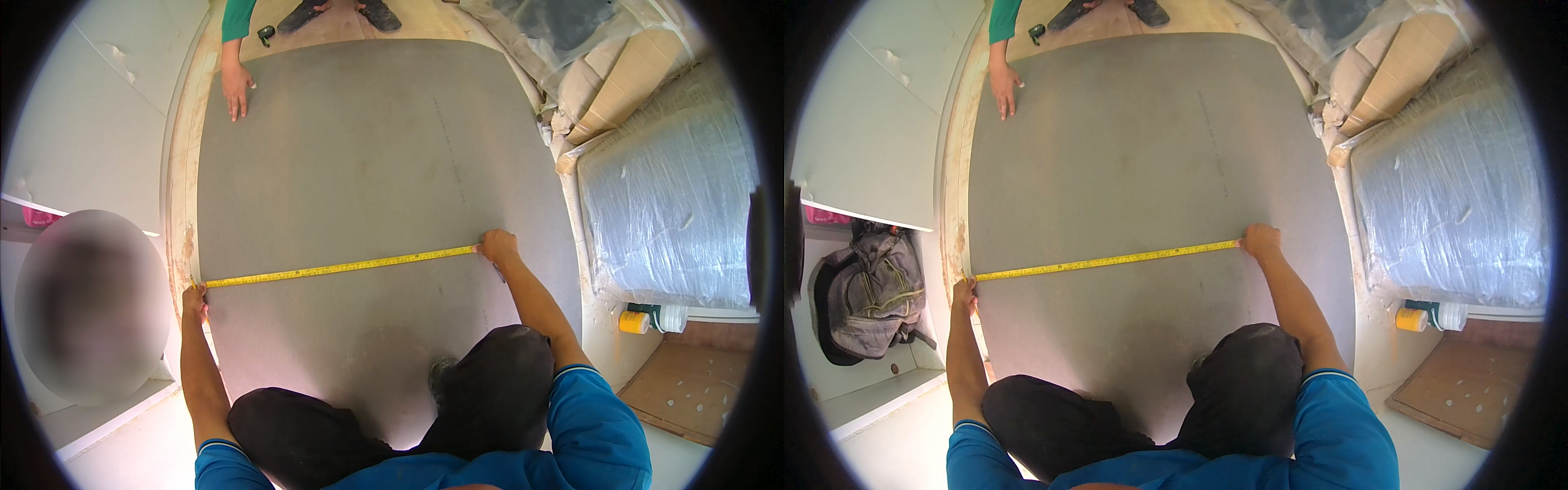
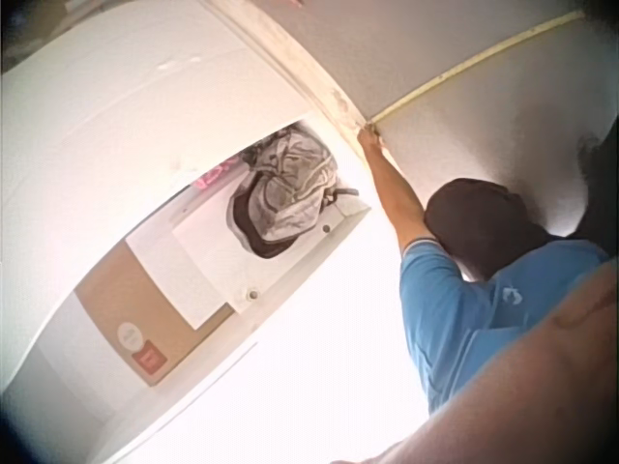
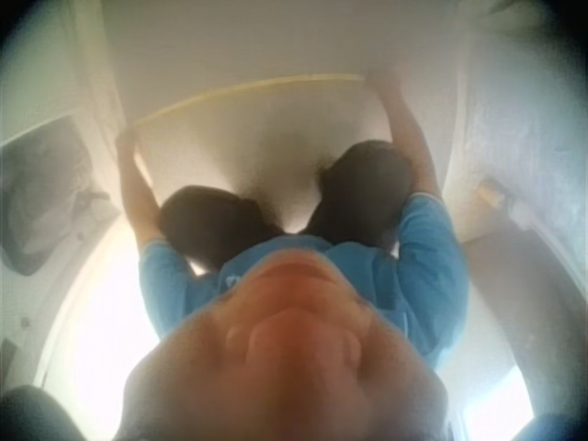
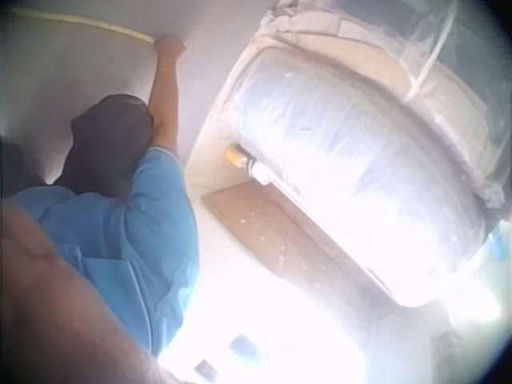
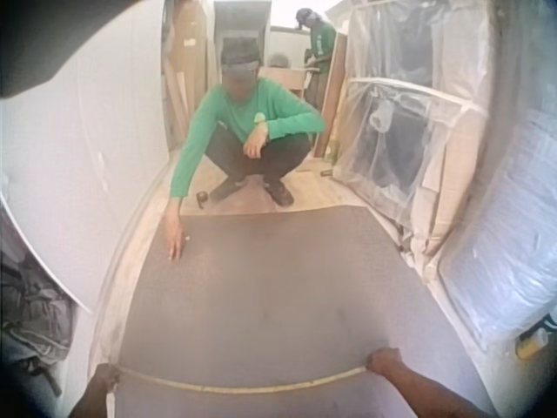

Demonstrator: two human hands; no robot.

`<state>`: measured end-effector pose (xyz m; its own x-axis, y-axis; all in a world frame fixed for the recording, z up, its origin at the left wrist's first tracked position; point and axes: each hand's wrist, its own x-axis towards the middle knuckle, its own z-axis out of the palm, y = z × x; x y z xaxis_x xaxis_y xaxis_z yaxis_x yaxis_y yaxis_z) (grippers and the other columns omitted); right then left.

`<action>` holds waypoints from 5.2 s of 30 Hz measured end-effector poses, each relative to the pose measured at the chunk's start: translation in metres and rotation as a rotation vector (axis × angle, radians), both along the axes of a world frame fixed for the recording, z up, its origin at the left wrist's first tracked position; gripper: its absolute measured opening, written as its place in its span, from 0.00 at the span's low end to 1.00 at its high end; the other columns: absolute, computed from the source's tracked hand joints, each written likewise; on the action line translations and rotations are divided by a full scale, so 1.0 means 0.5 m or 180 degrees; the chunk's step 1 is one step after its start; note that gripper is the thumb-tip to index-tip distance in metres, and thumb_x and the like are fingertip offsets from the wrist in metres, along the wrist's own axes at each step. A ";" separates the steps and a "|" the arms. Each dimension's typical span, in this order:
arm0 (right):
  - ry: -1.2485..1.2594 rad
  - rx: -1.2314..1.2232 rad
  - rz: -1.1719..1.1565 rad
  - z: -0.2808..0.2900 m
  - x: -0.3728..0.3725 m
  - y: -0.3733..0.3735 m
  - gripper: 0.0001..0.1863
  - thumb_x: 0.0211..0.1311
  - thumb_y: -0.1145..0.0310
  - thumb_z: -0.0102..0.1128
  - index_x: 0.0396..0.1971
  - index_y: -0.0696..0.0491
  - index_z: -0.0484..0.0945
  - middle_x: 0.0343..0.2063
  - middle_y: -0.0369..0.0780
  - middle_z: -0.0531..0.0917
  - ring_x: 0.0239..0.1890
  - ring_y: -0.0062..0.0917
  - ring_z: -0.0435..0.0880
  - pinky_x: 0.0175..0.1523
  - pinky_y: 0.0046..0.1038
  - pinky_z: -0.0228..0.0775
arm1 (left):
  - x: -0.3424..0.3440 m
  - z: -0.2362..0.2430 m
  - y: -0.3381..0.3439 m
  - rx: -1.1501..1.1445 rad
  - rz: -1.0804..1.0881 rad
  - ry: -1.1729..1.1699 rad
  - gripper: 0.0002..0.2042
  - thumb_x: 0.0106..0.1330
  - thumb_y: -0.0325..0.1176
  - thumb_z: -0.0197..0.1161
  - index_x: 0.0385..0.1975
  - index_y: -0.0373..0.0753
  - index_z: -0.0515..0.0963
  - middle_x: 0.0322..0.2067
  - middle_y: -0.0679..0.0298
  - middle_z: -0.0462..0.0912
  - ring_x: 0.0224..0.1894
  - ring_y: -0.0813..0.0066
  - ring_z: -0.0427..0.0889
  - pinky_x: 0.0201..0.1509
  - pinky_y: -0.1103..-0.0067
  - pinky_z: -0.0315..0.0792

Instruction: The person measures and marks a large gray board with a tape measure and pencil, then measures a white cabinet door and a cardboard box. The person kneels on the floor and uses a yellow tape measure and pencil to mark measurements on the surfaces.

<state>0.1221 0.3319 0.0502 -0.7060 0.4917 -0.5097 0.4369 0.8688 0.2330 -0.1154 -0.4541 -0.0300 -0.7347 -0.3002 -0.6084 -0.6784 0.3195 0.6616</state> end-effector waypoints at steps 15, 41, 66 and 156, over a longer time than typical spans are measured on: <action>0.0024 0.0095 0.0065 -0.019 0.010 0.023 0.24 0.60 0.42 0.66 0.39 0.49 0.87 0.42 0.43 0.88 0.46 0.40 0.87 0.48 0.41 0.79 | -0.023 -0.085 -0.031 -0.0283 -0.0534 0.0189 0.09 0.72 0.39 0.61 0.34 0.40 0.78 0.22 0.71 0.74 0.19 0.75 0.66 0.20 0.74 0.59; -0.0068 -0.0113 -0.0065 -0.003 0.018 0.018 0.25 0.61 0.41 0.66 0.39 0.50 0.87 0.40 0.42 0.88 0.46 0.40 0.87 0.46 0.42 0.79 | 0.012 -0.049 -0.009 -0.0041 -0.0268 0.0038 0.16 0.72 0.47 0.65 0.27 0.45 0.72 0.18 0.77 0.61 0.18 0.84 0.58 0.18 0.81 0.55; 0.0278 -0.0235 0.0327 -0.077 0.031 0.079 0.23 0.61 0.41 0.63 0.37 0.47 0.87 0.39 0.45 0.87 0.45 0.43 0.86 0.47 0.46 0.78 | -0.005 -0.070 -0.087 -0.0210 -0.0774 0.0290 0.13 0.72 0.41 0.64 0.30 0.38 0.75 0.20 0.70 0.68 0.15 0.80 0.62 0.16 0.79 0.59; 0.0006 -0.0136 -0.0071 -0.010 0.023 0.008 0.26 0.59 0.39 0.67 0.39 0.49 0.88 0.34 0.41 0.89 0.42 0.36 0.88 0.46 0.39 0.79 | 0.029 -0.038 -0.032 0.0017 -0.0219 0.0162 0.13 0.76 0.44 0.59 0.28 0.47 0.70 0.20 0.77 0.62 0.20 0.87 0.59 0.21 0.84 0.57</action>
